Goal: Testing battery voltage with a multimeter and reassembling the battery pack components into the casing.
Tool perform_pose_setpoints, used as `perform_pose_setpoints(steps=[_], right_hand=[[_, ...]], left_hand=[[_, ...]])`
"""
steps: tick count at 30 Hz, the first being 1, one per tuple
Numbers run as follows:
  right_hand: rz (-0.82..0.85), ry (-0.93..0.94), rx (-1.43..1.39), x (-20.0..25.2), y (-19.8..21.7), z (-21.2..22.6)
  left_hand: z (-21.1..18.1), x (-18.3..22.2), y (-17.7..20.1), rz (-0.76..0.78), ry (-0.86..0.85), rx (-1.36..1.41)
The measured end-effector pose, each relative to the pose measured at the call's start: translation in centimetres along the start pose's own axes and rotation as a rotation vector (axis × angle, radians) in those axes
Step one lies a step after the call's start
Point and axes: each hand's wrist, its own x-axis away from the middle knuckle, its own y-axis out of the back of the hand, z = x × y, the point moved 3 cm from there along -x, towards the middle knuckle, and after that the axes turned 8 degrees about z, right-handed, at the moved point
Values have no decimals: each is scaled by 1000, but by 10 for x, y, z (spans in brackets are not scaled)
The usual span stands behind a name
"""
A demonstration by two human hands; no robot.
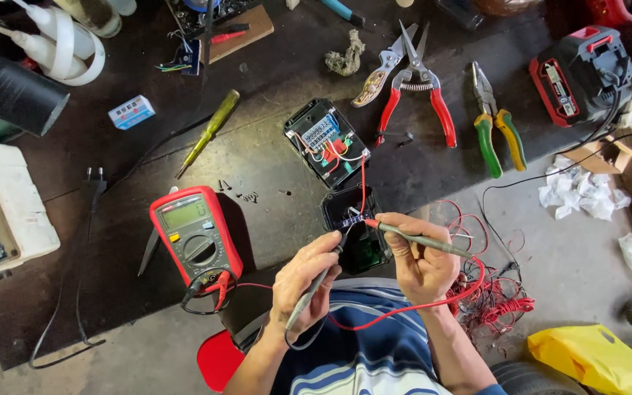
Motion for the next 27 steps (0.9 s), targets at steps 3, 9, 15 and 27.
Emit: perform_pose_setpoints(steps=[3, 9, 15, 27], right_hand=[[-4, 9, 33, -2, -1, 1], [-38, 6, 53, -3, -2, 4], [-29, 8, 79, -3, -1, 3], [-5, 96, 117, -5, -2, 5]], left_hand=[[1, 1, 0, -11, -8, 22], [-1, 1, 1, 17, 9, -3], [0, 0, 1, 25, -2, -29], [-5, -3, -1, -9, -24, -102]])
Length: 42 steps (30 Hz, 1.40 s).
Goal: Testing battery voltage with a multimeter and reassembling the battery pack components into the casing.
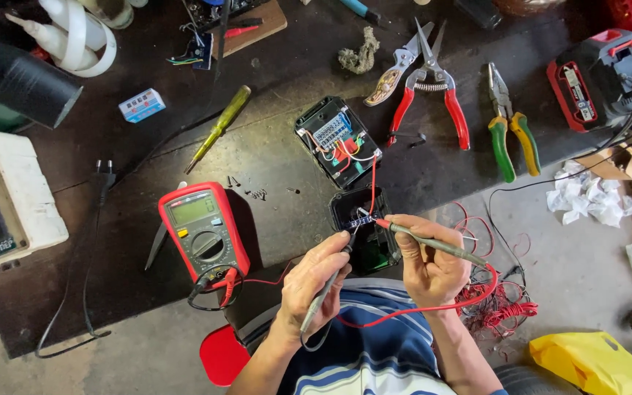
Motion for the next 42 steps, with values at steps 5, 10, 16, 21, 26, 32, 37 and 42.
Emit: perform_pose_setpoints(steps=[5, 10, 16, 21, 26, 32, 37, 42], right_hand=[[11, -23, 48, -3, 0, 7], [54, -231, 178, -6, -1, 19], [-20, -97, 134, 5, -16, 19], [-25, -38, 109, 13, -13, 6], [-13, -105, 149, 10, -14, 15], [2, -103, 231, -7, -12, 19], [3, -87, -13, -3, -5, 2], [5, -85, -16, 0, -2, -5]], left_hand=[[-4, -3, 2, -36, 13, -1], [-7, 3, 11, -11, 36, 47], [-13, 1, 23, -39, -14, 59], [-10, 4, 22, -40, -33, 81], [-15, -2, 27, -39, -39, 90], [-2, -1, 15, -69, -13, 74], [-4, -10, 8, -86, -38, 6], [-3, -8, 5, -93, -30, -1]])
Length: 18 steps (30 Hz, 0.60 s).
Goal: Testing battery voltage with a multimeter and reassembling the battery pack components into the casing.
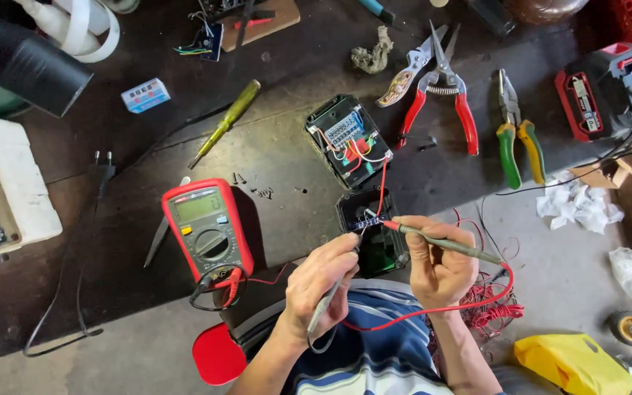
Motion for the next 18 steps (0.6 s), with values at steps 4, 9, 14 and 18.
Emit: perform_pose_setpoints(steps=[4, 9, 14, 18], right_hand=[[18, -1, -37, -1, 0, 1], [1, -9, 38, 0, -1, 2], [14, 17, 36, -2, 0, 3], [13, 7, 18, -2, -1, 6]], left_hand=[[0, 0, 0, 2, -4, -20], [0, 0, 0, 3, -11, -21], [1, 1, -2, -22, -20, -28], [5, 7, -5, -41, -35, -41]])
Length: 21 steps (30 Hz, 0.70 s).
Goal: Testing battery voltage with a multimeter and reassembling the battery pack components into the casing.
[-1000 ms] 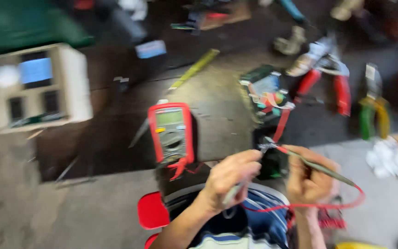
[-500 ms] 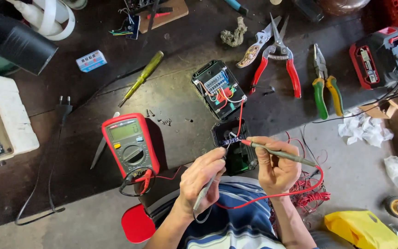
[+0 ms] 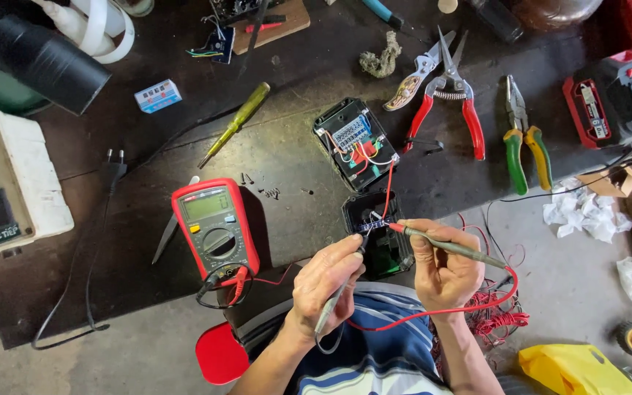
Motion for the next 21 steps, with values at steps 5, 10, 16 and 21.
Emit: perform_pose_setpoints(steps=[5, 10, 16, 21], right_hand=[[2, 12, 21, -1, -1, 3], [-5, 6, 2, 0, -1, 0], [-8, 8, -4, 1, -1, 0], [-26, -5, 4, 1, -2, 2]], left_hand=[[-2, -2, 1, 14, -2, -17], [0, 0, 1, -19, 36, 31], [-1, -3, 1, -15, 37, -30], [2, -1, 1, -38, 69, 11]])
